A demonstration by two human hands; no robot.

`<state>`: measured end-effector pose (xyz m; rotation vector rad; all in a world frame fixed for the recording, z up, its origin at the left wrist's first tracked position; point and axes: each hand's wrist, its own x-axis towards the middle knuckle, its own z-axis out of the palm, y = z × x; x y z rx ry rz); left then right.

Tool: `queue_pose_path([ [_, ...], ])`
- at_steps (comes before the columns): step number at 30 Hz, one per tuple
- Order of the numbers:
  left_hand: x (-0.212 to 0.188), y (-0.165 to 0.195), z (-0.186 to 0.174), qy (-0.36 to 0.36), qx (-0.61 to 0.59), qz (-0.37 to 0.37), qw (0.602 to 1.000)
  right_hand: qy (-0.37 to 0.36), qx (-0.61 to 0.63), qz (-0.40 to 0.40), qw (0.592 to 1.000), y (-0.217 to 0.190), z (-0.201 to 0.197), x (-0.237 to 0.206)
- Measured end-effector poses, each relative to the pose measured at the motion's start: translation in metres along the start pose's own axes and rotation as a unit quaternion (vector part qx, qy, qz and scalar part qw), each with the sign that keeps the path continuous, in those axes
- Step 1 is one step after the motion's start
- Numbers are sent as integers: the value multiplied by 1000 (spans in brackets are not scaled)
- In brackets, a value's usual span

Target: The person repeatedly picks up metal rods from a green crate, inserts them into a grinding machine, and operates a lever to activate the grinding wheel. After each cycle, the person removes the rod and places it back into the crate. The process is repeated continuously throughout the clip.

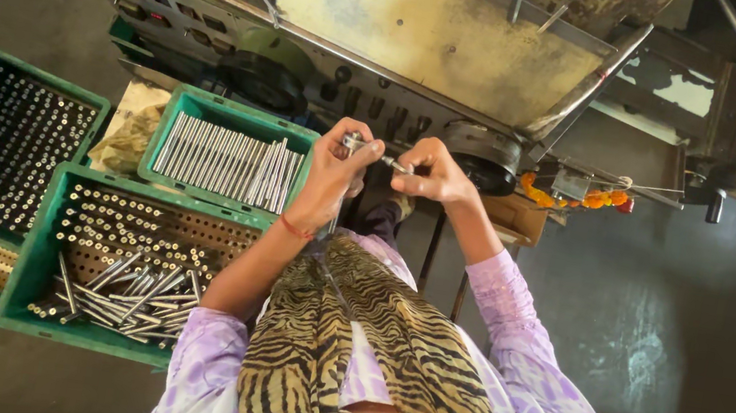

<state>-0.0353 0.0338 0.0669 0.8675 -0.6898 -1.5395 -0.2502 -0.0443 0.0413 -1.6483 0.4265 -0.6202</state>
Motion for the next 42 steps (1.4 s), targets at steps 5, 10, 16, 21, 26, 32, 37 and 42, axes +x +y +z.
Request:
queue_pose_path([
  [5, 5, -5, -6, 17, 36, 12, 999, 80, 359, -27, 929, 30, 37, 1],
  [10, -3, -13, -14, -4, 80, 83, 993, 51, 152, -54, 986, 22, 37, -3],
  [16, 19, -48, -63, -9, -106, -115, 988, 189, -210, 1, 959, 24, 57, -8],
  [21, 31, -98, -150, 232, -324, -124, 909, 268, -314, 18, 910, 54, 66, -26],
  [26, 3, -114, -221, 351, -458, 4, 817, 321, -298, 106, 893, 80, 51, -57],
  [32, 24, -92, -236, 353, -518, 8, 779, 360, -244, 180, 882, 92, 5, -61],
  [37, 105, -86, -209, 316, -451, -26, 834, 388, -336, 125, 849, 84, -69, -39],
  [42, 223, -85, -145, 239, -404, -91, 878, 399, -375, 114, 829, 64, -170, -21],
])
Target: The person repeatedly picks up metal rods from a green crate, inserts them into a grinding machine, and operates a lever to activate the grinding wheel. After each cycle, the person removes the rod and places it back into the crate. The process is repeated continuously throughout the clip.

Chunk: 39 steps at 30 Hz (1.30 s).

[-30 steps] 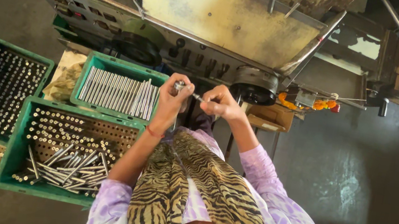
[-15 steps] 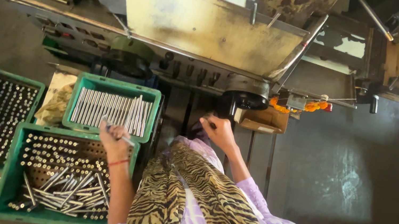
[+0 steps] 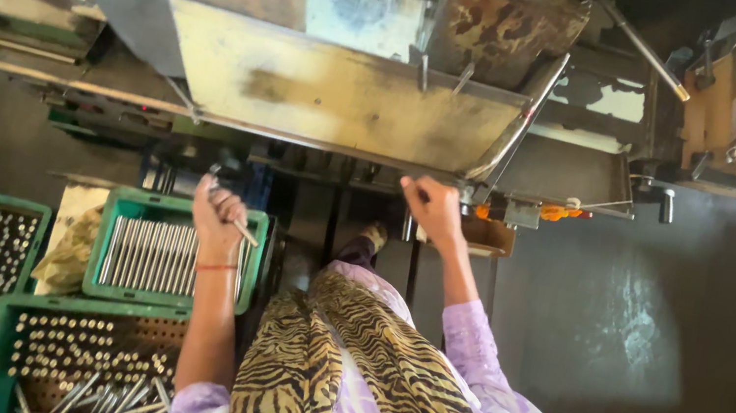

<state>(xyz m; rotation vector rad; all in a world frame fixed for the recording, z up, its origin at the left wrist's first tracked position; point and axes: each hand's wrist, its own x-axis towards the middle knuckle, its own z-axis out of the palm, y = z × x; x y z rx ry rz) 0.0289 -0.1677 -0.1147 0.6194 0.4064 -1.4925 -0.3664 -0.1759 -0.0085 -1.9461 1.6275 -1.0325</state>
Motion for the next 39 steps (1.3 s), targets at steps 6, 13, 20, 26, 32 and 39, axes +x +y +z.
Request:
queue_pose_path([
  [6, 62, -83, 167, -87, 329, 20, 940, 107, -44, 8, 993, 67, -86, 111],
  [13, 172, -170, 342, -262, 368, -36, 891, 256, -193, -38, 947, 203, -222, 241],
  [20, 317, -253, 466, -83, 327, 53, 940, 333, -338, 24, 880, 298, -316, 302],
  [26, 358, -276, 504, -26, 341, 135, 930, 221, -343, 169, 897, 328, -322, 314],
  [32, 372, -275, 502, 30, 341, 144, 929, 193, -357, 218, 887, 344, -315, 316],
  [39, 385, -267, 491, 34, 337, 112, 934, 219, -402, 230, 859, 356, -309, 316],
])
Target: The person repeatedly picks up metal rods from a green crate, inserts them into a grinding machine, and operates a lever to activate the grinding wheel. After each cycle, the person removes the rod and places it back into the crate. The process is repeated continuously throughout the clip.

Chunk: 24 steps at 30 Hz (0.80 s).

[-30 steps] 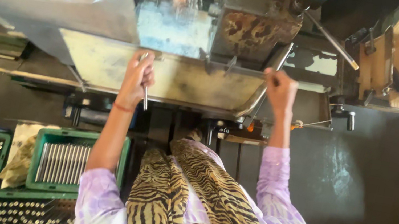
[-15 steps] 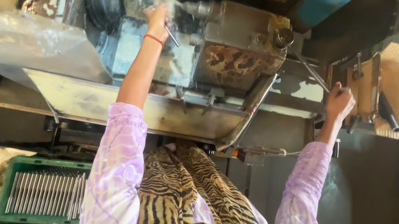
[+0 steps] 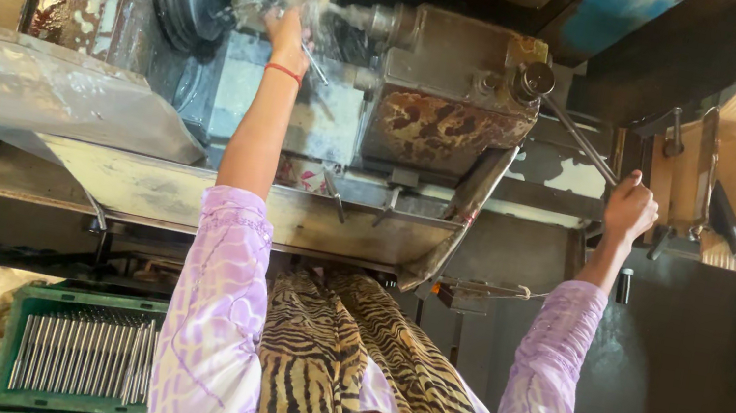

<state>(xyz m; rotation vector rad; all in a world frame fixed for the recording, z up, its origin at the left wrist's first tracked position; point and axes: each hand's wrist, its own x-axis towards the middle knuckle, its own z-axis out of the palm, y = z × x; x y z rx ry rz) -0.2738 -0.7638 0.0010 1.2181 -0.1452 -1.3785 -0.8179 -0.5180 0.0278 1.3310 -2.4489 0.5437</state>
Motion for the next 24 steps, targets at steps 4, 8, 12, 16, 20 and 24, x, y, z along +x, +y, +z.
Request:
queue_pose_path([
  [4, 4, -2, 2, -31, -33, 10, 999, 13, -9, -4, 1000, 0, 2, 0],
  [8, 5, -2, 2, -60, -19, 27, 998, 14, -1, 1, 1000, 0, 2, -1],
  [12, 6, -3, 0, -11, -7, 23, 1000, 0, 19, 10, 1000, 2, 2, -2],
  [16, 7, -4, 0, -16, -13, 23, 1000, -12, 25, 25, 999, 4, 3, -3],
  [20, 9, -4, 1, -40, -25, 25, 999, -2, 23, 22, 999, 5, 4, -3],
  [24, 10, -3, 1, 15, -9, -10, 1000, 2, 27, 27, 999, 5, 5, -4],
])
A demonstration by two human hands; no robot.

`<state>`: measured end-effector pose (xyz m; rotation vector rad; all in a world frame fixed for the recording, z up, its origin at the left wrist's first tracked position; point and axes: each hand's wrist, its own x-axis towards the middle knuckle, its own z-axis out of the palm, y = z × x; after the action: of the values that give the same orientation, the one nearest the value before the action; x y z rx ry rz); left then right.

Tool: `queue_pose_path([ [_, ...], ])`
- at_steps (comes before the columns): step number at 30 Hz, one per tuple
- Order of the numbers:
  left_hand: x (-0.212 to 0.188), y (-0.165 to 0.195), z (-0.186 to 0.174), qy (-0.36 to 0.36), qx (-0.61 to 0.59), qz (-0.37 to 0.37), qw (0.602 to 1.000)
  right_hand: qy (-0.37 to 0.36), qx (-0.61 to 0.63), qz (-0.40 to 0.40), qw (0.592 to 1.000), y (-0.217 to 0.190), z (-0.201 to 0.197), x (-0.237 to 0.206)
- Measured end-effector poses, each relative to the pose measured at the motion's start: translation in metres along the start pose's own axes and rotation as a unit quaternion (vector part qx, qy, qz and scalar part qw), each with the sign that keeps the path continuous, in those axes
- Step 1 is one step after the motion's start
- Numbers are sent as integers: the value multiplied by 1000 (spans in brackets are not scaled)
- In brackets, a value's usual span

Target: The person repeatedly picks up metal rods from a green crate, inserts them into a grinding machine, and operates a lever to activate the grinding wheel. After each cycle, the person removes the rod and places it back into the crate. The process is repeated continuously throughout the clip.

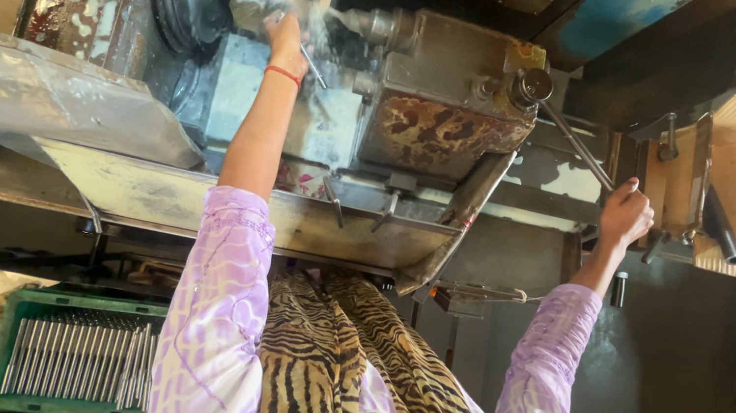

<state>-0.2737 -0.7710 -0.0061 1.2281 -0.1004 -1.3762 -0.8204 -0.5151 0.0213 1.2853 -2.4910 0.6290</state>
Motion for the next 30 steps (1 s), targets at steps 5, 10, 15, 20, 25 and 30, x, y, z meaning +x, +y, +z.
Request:
queue_pose_path([
  [5, 0, -2, 0, -56, -52, 61, 995, -9, -4, 5, 1000, 1, 0, 0],
  [10, 0, -1, -1, -23, -15, 33, 999, -9, 11, 9, 1000, 0, 0, 1],
  [15, 1, 3, -4, -35, -23, 26, 999, -7, -5, 1, 1000, -2, -1, 0],
  [20, 1, 4, -6, -33, -22, -2, 999, -8, -2, 24, 1000, -4, -3, -1],
  [25, 1, 8, -10, -93, -46, 3, 995, -5, -4, 17, 1000, -4, -3, -9],
  [30, 2, 12, -13, -120, -71, -3, 990, 32, -46, 25, 998, -6, -1, -22],
])
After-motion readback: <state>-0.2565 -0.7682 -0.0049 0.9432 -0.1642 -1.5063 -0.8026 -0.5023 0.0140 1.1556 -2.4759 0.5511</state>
